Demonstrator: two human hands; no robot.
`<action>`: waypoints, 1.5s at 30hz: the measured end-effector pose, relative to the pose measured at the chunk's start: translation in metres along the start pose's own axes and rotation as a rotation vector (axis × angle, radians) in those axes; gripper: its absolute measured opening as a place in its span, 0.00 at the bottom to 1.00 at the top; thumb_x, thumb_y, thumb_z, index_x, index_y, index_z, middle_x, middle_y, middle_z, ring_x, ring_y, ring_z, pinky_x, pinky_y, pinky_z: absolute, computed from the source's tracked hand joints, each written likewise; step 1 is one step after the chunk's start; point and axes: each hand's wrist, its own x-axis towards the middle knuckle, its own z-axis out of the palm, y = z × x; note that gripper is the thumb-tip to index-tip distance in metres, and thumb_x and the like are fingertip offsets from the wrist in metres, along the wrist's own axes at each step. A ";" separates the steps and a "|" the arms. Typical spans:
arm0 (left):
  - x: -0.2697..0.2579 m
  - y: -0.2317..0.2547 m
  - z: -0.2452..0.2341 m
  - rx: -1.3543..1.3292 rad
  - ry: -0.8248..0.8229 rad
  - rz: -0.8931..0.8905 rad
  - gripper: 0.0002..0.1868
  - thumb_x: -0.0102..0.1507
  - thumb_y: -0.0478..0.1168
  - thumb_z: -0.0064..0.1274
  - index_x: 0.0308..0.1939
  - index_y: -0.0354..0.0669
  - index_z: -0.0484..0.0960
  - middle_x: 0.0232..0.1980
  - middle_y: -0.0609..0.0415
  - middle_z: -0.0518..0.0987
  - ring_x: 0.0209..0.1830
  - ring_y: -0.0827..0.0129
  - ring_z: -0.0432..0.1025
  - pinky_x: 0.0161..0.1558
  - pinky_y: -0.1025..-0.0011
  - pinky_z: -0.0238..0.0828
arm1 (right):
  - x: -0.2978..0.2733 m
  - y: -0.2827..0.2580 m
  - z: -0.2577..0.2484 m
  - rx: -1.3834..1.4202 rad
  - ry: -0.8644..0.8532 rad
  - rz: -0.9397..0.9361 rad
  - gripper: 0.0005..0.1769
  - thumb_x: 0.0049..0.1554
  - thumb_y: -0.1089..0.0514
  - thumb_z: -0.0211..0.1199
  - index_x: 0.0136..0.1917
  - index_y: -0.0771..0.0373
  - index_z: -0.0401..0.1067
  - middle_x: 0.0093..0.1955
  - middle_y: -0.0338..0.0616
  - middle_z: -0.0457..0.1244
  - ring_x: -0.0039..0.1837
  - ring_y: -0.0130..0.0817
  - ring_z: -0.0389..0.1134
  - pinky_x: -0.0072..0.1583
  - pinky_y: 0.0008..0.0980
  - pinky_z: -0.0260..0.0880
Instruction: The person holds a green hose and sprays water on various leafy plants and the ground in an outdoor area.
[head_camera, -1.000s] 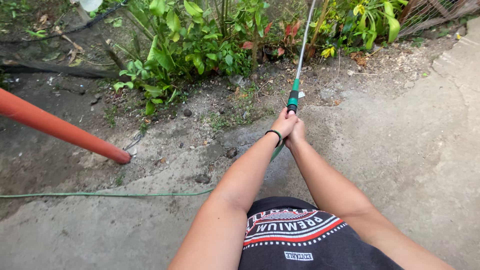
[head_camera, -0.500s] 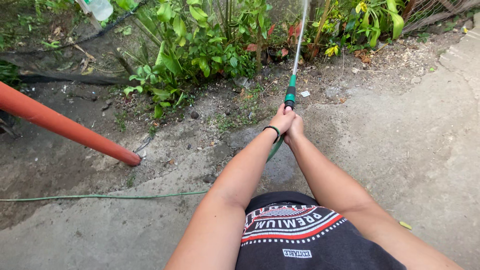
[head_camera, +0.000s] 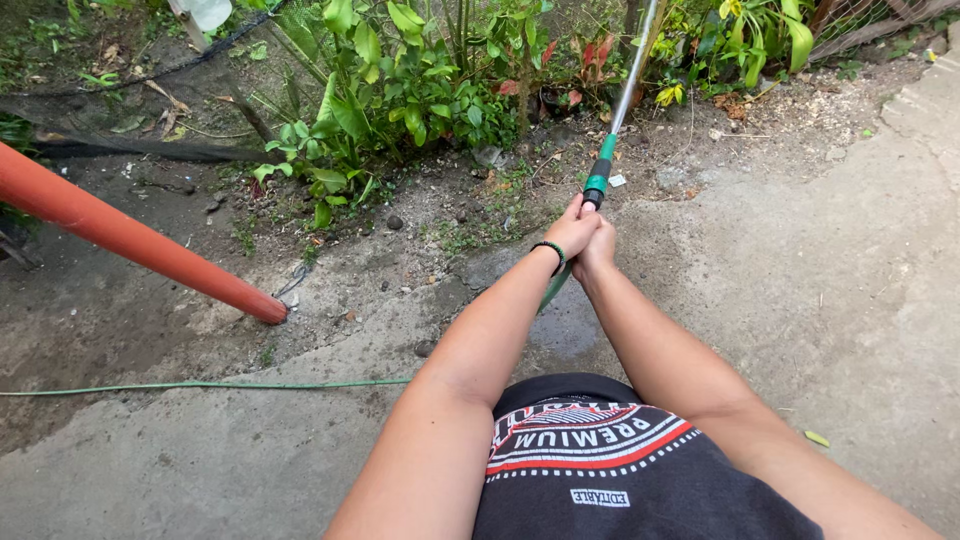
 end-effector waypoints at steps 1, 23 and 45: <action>-0.002 0.000 -0.001 -0.029 -0.006 -0.005 0.42 0.59 0.49 0.45 0.79 0.54 0.53 0.66 0.41 0.74 0.63 0.57 0.72 0.62 0.66 0.65 | -0.002 0.000 0.002 -0.002 0.000 0.000 0.11 0.63 0.51 0.57 0.45 0.59 0.66 0.39 0.38 0.62 0.40 0.32 0.63 0.43 0.36 0.65; 0.007 0.008 -0.010 0.120 0.014 0.017 0.42 0.60 0.56 0.42 0.79 0.56 0.54 0.69 0.39 0.72 0.67 0.53 0.69 0.65 0.64 0.62 | 0.002 -0.003 0.013 0.013 -0.041 -0.003 0.12 0.64 0.51 0.58 0.44 0.60 0.66 0.38 0.38 0.62 0.40 0.31 0.63 0.43 0.37 0.65; 0.034 0.002 -0.007 0.031 0.136 0.158 0.42 0.61 0.56 0.45 0.78 0.51 0.54 0.68 0.39 0.73 0.67 0.52 0.70 0.66 0.65 0.62 | 0.021 -0.012 0.022 -0.094 -0.107 -0.058 0.12 0.65 0.52 0.55 0.44 0.61 0.68 0.39 0.37 0.63 0.39 0.29 0.63 0.42 0.34 0.64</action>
